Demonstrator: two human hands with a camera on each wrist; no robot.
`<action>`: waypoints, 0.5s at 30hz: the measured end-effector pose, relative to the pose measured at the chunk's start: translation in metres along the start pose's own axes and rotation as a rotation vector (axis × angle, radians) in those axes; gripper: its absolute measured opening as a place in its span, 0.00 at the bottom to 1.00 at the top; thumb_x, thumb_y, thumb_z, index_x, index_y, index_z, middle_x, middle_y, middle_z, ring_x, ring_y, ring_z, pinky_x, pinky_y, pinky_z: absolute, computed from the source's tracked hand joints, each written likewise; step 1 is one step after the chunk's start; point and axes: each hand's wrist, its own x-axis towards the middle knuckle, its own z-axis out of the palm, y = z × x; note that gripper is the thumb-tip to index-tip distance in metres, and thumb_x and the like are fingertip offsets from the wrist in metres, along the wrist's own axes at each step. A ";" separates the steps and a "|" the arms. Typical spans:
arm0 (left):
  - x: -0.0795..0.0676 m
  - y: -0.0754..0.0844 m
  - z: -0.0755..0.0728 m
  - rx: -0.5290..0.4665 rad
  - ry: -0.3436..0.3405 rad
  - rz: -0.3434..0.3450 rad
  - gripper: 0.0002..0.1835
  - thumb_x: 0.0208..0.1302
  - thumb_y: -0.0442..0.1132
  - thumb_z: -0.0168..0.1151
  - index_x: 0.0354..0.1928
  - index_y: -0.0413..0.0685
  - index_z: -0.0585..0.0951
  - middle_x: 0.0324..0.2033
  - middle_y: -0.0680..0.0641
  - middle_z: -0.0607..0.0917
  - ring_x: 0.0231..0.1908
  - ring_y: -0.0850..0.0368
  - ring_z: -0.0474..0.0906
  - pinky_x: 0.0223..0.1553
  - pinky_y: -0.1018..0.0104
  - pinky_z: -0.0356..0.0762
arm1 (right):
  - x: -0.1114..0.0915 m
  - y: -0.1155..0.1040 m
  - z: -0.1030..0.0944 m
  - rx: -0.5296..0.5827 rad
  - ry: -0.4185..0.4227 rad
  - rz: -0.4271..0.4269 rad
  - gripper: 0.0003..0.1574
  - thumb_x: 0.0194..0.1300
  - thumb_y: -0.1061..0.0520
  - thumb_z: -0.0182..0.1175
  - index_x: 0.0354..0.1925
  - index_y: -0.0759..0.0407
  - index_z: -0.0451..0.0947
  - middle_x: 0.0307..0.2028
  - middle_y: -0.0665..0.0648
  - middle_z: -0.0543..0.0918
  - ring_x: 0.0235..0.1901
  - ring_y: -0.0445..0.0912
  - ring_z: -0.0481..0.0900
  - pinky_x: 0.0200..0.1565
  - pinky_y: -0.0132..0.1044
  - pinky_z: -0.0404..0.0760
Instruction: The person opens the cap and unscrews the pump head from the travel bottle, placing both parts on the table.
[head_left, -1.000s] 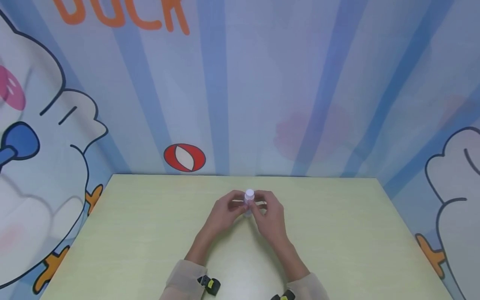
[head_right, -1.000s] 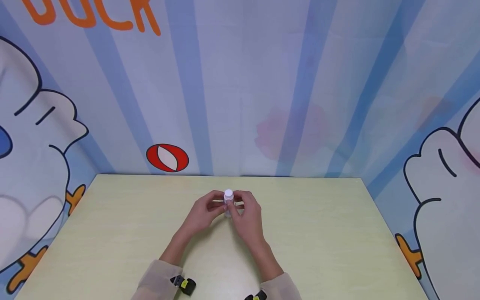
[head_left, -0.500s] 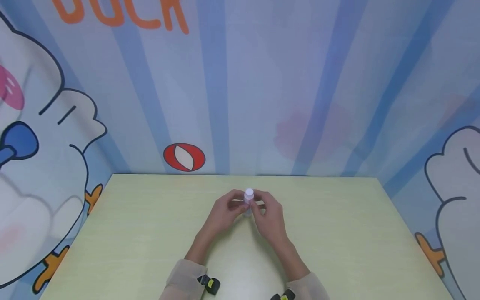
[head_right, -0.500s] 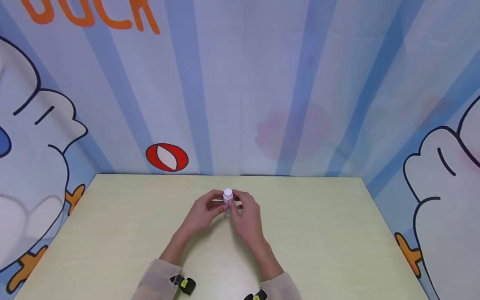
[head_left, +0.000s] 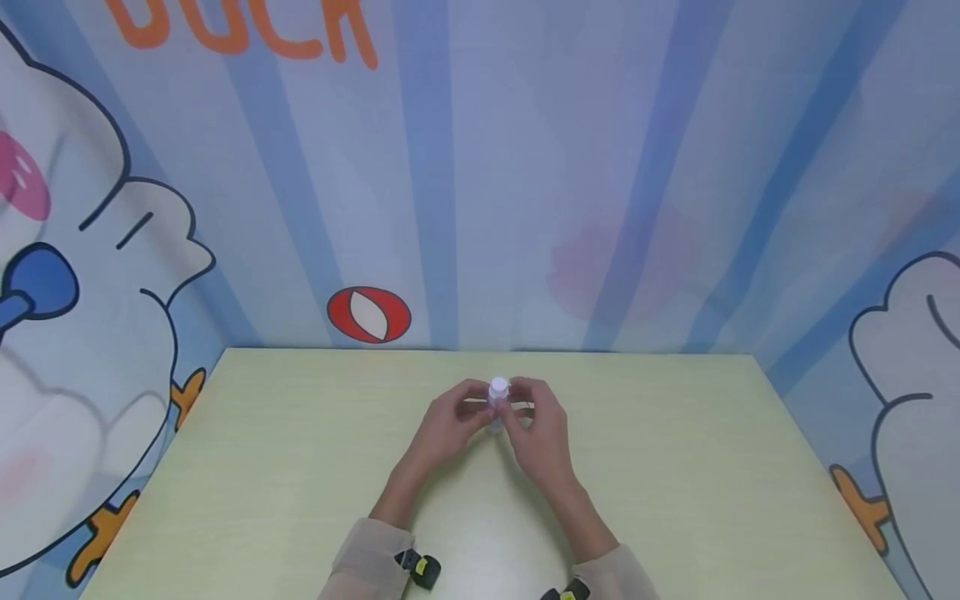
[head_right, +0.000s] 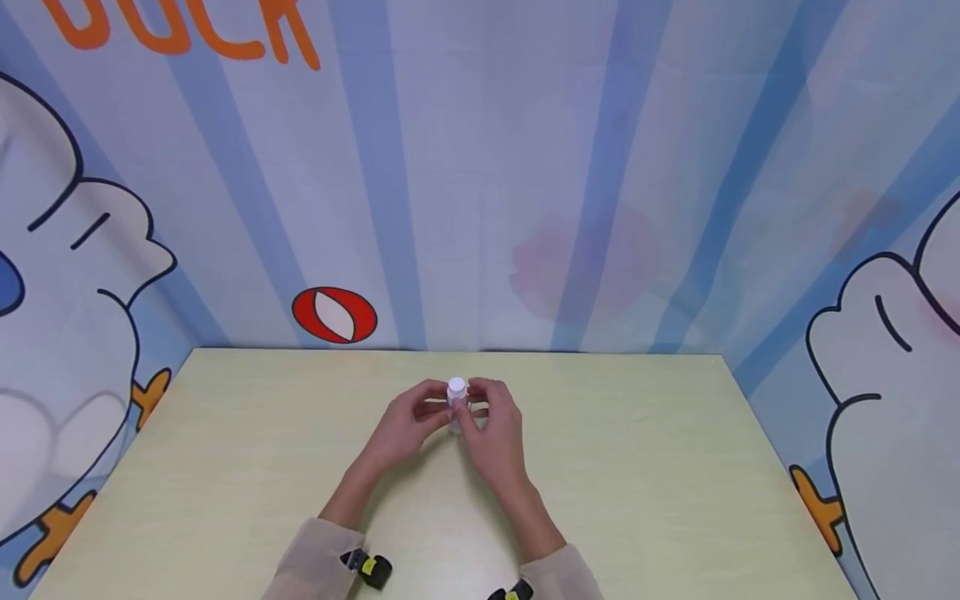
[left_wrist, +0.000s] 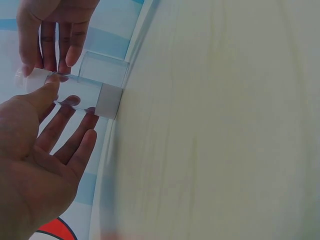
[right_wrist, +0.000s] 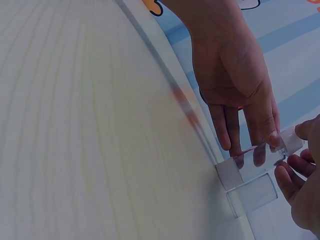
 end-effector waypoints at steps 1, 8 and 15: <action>0.000 0.000 0.000 -0.001 0.000 0.001 0.18 0.73 0.38 0.69 0.63 0.55 0.82 0.60 0.47 0.86 0.59 0.48 0.85 0.60 0.56 0.84 | 0.000 0.000 0.000 0.001 0.000 0.007 0.20 0.72 0.62 0.69 0.59 0.65 0.78 0.51 0.59 0.85 0.52 0.54 0.85 0.49 0.48 0.90; 0.000 0.000 0.000 -0.009 -0.003 0.008 0.18 0.73 0.39 0.70 0.62 0.56 0.82 0.60 0.46 0.86 0.59 0.46 0.85 0.60 0.55 0.85 | 0.000 0.000 0.001 0.001 0.004 0.038 0.15 0.72 0.61 0.70 0.54 0.61 0.81 0.49 0.57 0.85 0.51 0.50 0.84 0.49 0.48 0.90; -0.001 0.001 0.000 -0.006 -0.006 -0.020 0.19 0.73 0.42 0.70 0.62 0.59 0.81 0.60 0.49 0.85 0.59 0.50 0.85 0.60 0.56 0.85 | 0.000 0.002 0.000 -0.006 0.004 0.033 0.14 0.73 0.60 0.68 0.55 0.60 0.83 0.49 0.56 0.87 0.51 0.50 0.85 0.50 0.48 0.90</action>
